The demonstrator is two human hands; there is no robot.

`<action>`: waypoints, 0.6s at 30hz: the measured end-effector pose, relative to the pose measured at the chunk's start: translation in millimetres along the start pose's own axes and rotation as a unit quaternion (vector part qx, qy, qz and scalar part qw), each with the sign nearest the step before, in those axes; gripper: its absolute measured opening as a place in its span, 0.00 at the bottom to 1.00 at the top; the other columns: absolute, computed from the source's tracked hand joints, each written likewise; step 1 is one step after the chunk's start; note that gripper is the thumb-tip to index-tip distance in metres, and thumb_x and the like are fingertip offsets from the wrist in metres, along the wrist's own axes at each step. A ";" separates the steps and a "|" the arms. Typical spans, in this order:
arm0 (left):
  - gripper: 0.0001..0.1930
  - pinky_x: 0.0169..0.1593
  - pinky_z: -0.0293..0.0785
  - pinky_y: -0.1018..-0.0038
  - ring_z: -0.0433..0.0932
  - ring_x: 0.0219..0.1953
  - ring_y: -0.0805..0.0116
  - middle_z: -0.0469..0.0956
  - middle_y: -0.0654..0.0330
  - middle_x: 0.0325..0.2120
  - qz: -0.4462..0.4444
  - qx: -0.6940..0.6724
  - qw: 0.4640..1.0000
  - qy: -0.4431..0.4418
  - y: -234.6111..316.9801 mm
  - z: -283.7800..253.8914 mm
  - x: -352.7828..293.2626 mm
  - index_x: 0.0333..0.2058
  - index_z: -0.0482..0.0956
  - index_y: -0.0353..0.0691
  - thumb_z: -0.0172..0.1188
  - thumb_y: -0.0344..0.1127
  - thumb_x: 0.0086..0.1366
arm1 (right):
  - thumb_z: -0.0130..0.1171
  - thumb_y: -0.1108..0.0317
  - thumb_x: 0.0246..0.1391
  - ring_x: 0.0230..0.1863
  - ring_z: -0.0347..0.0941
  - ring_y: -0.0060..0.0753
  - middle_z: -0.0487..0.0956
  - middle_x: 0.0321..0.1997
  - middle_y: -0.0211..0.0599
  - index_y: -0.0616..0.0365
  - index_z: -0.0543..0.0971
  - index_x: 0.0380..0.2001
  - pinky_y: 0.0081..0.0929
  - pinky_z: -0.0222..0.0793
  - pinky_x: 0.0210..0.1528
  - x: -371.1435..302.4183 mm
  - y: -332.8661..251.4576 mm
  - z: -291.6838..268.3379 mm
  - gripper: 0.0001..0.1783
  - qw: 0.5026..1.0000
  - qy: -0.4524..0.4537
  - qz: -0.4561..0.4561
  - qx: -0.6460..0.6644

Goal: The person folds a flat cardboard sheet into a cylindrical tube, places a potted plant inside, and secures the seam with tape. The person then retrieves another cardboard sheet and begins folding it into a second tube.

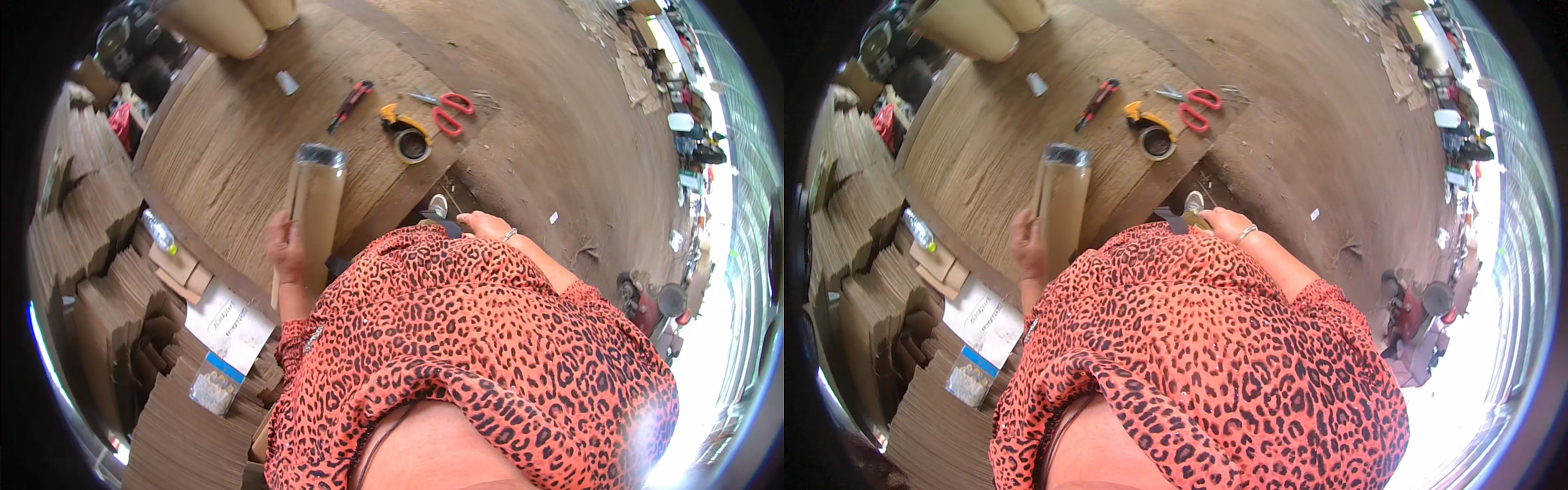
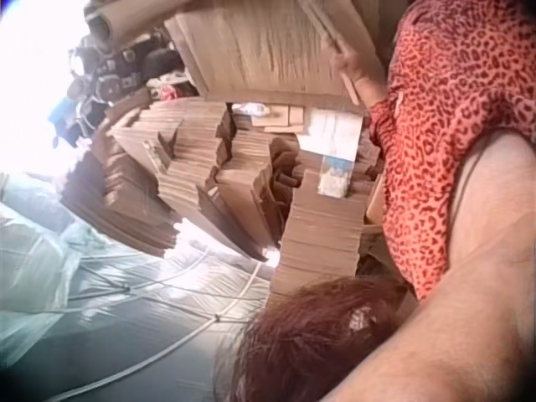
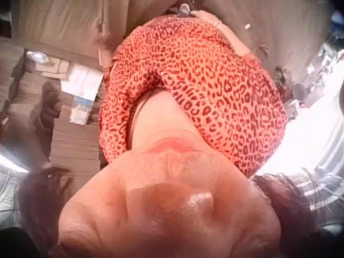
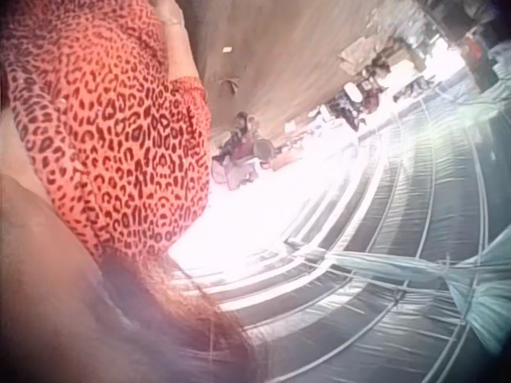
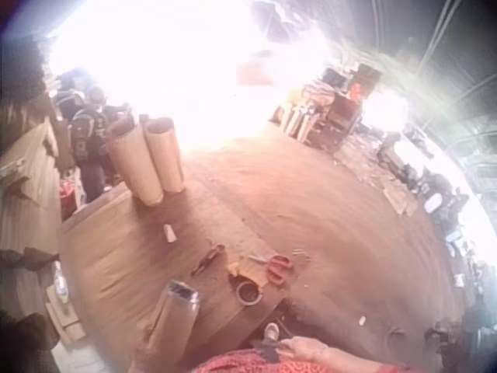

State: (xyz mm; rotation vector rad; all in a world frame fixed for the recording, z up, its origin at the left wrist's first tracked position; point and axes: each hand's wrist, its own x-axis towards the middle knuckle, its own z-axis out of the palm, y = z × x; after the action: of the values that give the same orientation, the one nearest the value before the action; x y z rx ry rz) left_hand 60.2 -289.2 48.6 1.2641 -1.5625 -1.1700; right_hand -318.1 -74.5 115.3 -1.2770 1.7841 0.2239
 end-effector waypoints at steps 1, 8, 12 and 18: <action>0.14 0.48 0.76 0.73 0.79 0.44 0.66 0.77 0.57 0.45 0.054 0.044 0.995 -0.065 17.0 25.8 2.5 0.48 0.77 0.37 0.59 0.25 0.62 | 0.52 0.54 0.59 0.48 0.75 0.53 0.77 0.45 0.51 0.44 0.73 0.56 0.44 0.71 0.48 -5.9 16.9 4.6 0.22 1.000 0.003 0.014 0.025; 0.10 0.43 0.78 0.69 0.82 0.39 0.58 0.80 0.56 0.42 0.178 0.205 0.913 -0.305 79.0 186.4 30.1 0.41 0.81 0.42 0.61 0.29 0.59 | 0.49 0.51 0.58 0.55 0.73 0.55 0.76 0.53 0.51 0.46 0.75 0.55 0.46 0.70 0.54 -57.5 178.0 17.2 0.24 0.993 -0.025 0.080 0.084; 0.13 0.46 0.77 0.65 0.80 0.43 0.54 0.80 0.55 0.42 0.170 0.249 0.876 -0.377 109.3 293.0 33.2 0.43 0.81 0.44 0.61 0.33 0.58 | 0.61 0.57 0.53 0.47 0.76 0.49 0.78 0.47 0.47 0.48 0.72 0.57 0.41 0.72 0.50 -94.2 243.5 -24.8 0.28 0.973 0.172 0.078 0.136; 0.14 0.48 0.75 0.62 0.78 0.46 0.53 0.79 0.55 0.43 0.231 0.281 0.728 -0.581 154.2 429.6 41.2 0.45 0.79 0.44 0.57 0.40 0.62 | 0.62 0.73 0.53 0.40 0.77 0.32 0.78 0.39 0.38 0.57 0.75 0.53 0.27 0.73 0.44 -176.1 277.2 -179.0 0.22 0.822 0.506 -0.097 0.245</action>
State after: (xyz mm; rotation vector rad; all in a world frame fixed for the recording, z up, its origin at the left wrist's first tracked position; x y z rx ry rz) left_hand -394.1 -243.4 87.5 0.2161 -3.1130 -1.2153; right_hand -637.1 60.2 256.6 -1.2408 2.2908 -1.1764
